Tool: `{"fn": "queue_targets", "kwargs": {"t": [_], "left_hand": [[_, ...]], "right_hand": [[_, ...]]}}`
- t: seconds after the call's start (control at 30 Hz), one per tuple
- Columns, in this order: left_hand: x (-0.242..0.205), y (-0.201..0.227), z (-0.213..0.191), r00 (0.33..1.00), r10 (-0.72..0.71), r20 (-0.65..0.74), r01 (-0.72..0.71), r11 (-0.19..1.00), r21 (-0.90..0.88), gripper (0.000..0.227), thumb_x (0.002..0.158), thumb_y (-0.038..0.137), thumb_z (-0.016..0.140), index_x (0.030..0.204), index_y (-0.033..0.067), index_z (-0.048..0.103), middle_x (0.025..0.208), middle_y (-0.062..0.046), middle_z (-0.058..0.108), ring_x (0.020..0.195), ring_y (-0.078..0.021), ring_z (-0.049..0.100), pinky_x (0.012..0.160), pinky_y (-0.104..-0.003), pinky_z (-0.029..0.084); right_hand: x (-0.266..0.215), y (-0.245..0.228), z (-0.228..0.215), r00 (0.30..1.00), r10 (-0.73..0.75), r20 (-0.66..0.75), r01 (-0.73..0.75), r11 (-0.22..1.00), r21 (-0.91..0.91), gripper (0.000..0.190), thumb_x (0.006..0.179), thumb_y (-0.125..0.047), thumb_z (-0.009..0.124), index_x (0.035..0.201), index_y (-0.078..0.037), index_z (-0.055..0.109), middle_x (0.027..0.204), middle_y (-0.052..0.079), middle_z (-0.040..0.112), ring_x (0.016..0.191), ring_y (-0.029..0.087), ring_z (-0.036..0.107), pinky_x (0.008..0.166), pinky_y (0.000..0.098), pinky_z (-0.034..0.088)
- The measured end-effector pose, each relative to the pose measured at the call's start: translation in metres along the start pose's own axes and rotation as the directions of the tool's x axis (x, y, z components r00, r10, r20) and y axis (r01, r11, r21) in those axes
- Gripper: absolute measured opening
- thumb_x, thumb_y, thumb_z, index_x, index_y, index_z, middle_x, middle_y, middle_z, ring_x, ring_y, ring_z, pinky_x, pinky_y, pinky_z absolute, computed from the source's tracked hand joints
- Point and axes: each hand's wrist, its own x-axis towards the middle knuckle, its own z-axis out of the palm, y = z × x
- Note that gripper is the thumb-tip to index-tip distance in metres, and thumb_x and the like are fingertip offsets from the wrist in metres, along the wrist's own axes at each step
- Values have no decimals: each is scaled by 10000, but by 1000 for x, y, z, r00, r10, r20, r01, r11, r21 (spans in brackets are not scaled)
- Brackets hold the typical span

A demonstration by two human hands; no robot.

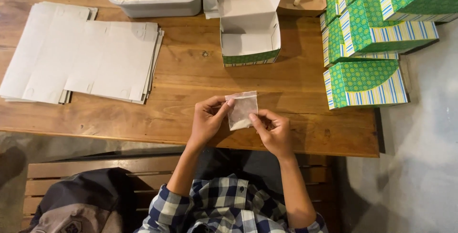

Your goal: The person folds a white paper sheet into a small packet and places it into a green patterned box. They then open a plastic container, scoop a white granular substance into a small clear bag using a plastic spoon, and place the bag into the same box.

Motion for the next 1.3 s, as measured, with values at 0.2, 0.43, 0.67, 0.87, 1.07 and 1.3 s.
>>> {"fn": "queue_targets", "kwargs": {"t": [0.2, 0.43, 0.67, 0.87, 1.07, 1.3], "left_hand": [[-3, -3, -4, 999, 39, -26, -38, 999, 37, 94, 914, 118, 793, 986, 60, 814, 649, -20, 703, 614, -35, 553, 532, -221, 508], [-14, 18, 3, 989, 58, 136, -63, 997, 33, 91, 869, 71, 806, 954, 41, 812, 552, -41, 678, 561, -57, 570, 486, -222, 475], [-14, 26, 2, 980, 29, 197, -27, 1000, -16, 61, 834, 22, 809, 894, 14, 810, 509, -64, 656, 538, -66, 561, 467, -208, 451], [-13, 13, -1, 964, 3, 265, 12, 998, -56, 93, 829, 21, 833, 907, -23, 808, 519, -109, 695, 481, -102, 619, 443, -212, 458], [-10, 23, 1, 960, -20, 278, 42, 996, -75, 89, 838, 22, 832, 896, -38, 802, 535, -104, 708, 497, -100, 630, 456, -213, 477], [-11, 25, -2, 942, -9, 337, 29, 998, -56, 196, 930, 183, 757, 872, -4, 754, 547, -15, 646, 467, -40, 519, 406, -235, 412]], "right_hand": [[-2, 7, -3, 1000, -19, 24, 19, 1000, -3, 142, 910, -74, 770, 788, -3, 786, 478, 92, 611, 451, 94, 563, 460, 212, 448], [3, -6, 2, 994, -98, 43, 93, 989, 113, 63, 900, -75, 778, 880, -21, 804, 599, 45, 664, 654, 61, 525, 608, 265, 523], [-2, 31, -4, 995, -99, -18, 99, 994, 37, 60, 858, -55, 824, 865, 3, 813, 644, 76, 703, 671, 77, 588, 636, 289, 540], [5, -6, 3, 992, -123, 21, 121, 989, 80, 64, 838, -27, 830, 784, -2, 809, 627, 74, 703, 615, 77, 572, 596, 273, 518], [7, -2, 4, 994, -108, 10, 107, 990, 92, 66, 835, -19, 826, 772, -3, 820, 625, 72, 713, 609, 70, 573, 567, 260, 500], [4, -1, -2, 997, 2, 73, -5, 999, 52, 144, 910, -142, 740, 860, -35, 823, 793, 32, 777, 718, 124, 689, 637, 241, 498]]}}
